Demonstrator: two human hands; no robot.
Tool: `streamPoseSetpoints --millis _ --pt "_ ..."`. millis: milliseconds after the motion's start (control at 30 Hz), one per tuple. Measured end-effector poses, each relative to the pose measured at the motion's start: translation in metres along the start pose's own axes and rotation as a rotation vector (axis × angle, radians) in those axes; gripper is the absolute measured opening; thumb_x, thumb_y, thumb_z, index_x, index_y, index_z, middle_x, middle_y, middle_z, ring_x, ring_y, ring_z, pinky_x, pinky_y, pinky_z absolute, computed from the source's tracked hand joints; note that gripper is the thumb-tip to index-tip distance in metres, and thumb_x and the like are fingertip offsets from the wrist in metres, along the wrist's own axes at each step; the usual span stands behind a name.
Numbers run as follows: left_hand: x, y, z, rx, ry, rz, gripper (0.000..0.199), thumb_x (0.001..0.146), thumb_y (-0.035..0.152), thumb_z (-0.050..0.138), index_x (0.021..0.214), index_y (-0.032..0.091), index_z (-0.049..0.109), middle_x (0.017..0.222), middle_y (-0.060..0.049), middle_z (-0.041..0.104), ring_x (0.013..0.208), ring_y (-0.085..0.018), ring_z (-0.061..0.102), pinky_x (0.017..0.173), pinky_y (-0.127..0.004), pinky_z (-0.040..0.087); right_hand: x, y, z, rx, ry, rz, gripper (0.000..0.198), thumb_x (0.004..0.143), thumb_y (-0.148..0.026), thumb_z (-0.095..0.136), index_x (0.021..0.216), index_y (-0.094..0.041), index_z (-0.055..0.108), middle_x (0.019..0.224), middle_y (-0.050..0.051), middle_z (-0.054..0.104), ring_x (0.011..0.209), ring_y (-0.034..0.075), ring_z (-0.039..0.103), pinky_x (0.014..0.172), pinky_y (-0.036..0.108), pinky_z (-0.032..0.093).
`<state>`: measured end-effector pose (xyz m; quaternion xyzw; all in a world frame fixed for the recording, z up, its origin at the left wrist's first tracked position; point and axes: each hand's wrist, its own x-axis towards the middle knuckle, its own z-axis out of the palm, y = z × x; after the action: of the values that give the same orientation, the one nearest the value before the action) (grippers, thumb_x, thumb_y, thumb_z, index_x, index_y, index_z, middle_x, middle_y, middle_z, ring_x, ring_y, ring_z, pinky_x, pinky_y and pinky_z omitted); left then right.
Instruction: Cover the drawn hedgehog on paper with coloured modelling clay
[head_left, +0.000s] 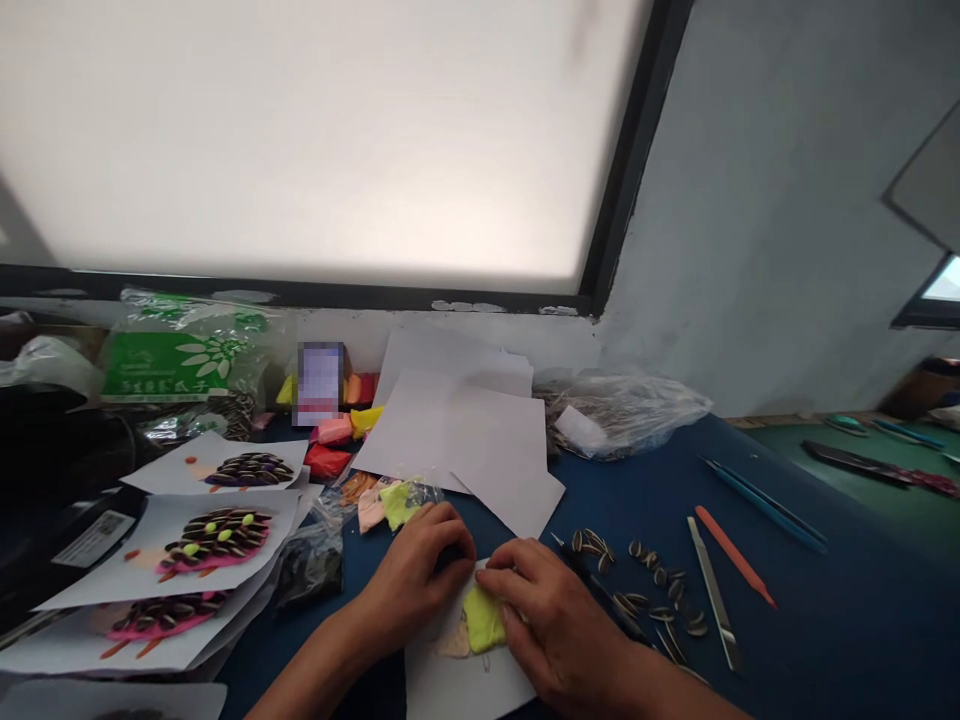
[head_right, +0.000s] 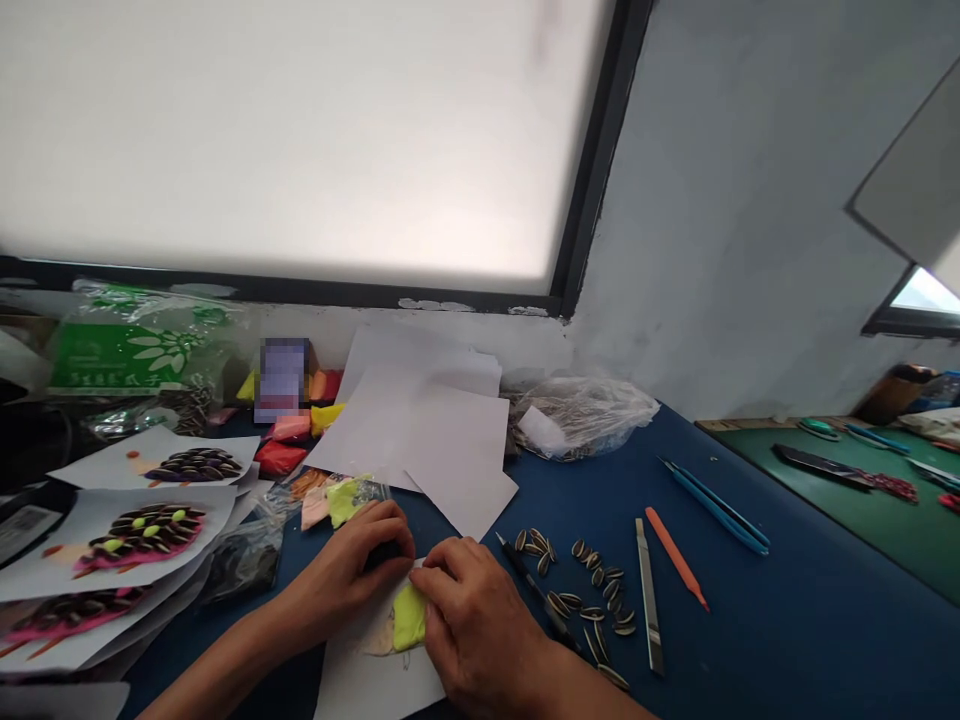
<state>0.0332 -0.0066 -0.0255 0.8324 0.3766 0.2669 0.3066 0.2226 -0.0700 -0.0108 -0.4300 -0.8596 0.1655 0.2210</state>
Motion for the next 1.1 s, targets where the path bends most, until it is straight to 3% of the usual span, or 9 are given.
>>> streamPoseSetpoints --millis 367,633,800,900,1100 --pt "0.000 -0.006 0.000 -0.051 0.018 0.027 0.016 0.083 0.007 0.052 0.078 0.018 0.062 0.086 -0.003 0.058 0.085 -0.020 0.052 0.076 -0.034 0.040 0.006 -0.002 -0.002 -0.100 -0.080 0.017 0.021 0.090 -0.014 0.047 0.100 -0.018 0.064 0.102 0.009 0.056 0.093 0.023 0.049 0.084 0.039 0.042" --pt "0.001 -0.004 0.000 -0.046 0.012 0.003 0.016 0.082 0.009 0.051 0.077 0.019 0.063 0.086 -0.004 0.058 0.084 -0.020 0.053 0.076 -0.034 0.040 0.000 -0.003 -0.001 -0.080 -0.044 -0.010 0.026 0.087 -0.012 0.050 0.106 -0.020 0.065 0.114 0.012 0.055 0.102 0.025 0.051 0.089 0.041 0.042" --pt "0.000 -0.004 -0.015 -0.125 -0.134 -0.026 0.018 0.081 0.012 0.053 0.088 0.022 0.067 0.096 -0.003 0.057 0.095 -0.020 0.053 0.086 -0.034 0.042 -0.002 -0.004 0.001 -0.055 0.007 -0.076 0.025 0.084 -0.010 0.051 0.103 -0.019 0.066 0.120 0.014 0.054 0.111 0.027 0.051 0.094 0.043 0.041" --pt "-0.001 -0.003 -0.022 -0.134 -0.185 -0.038 0.020 0.079 0.013 0.053 0.092 0.022 0.066 0.099 -0.003 0.056 0.098 -0.020 0.053 0.090 -0.034 0.041 -0.002 -0.001 0.003 -0.054 0.029 -0.079 0.030 0.085 -0.011 0.051 0.111 -0.018 0.065 0.117 0.014 0.056 0.108 0.027 0.053 0.092 0.043 0.043" --pt "-0.002 0.001 -0.025 0.074 -0.163 -0.129 0.012 0.075 0.014 0.057 0.085 0.019 0.061 0.093 -0.003 0.056 0.091 -0.020 0.053 0.080 -0.032 0.042 -0.001 0.006 0.007 -0.037 0.065 -0.026 0.036 0.090 -0.007 0.042 0.121 -0.015 0.060 0.112 0.013 0.060 0.102 0.025 0.055 0.090 0.042 0.046"
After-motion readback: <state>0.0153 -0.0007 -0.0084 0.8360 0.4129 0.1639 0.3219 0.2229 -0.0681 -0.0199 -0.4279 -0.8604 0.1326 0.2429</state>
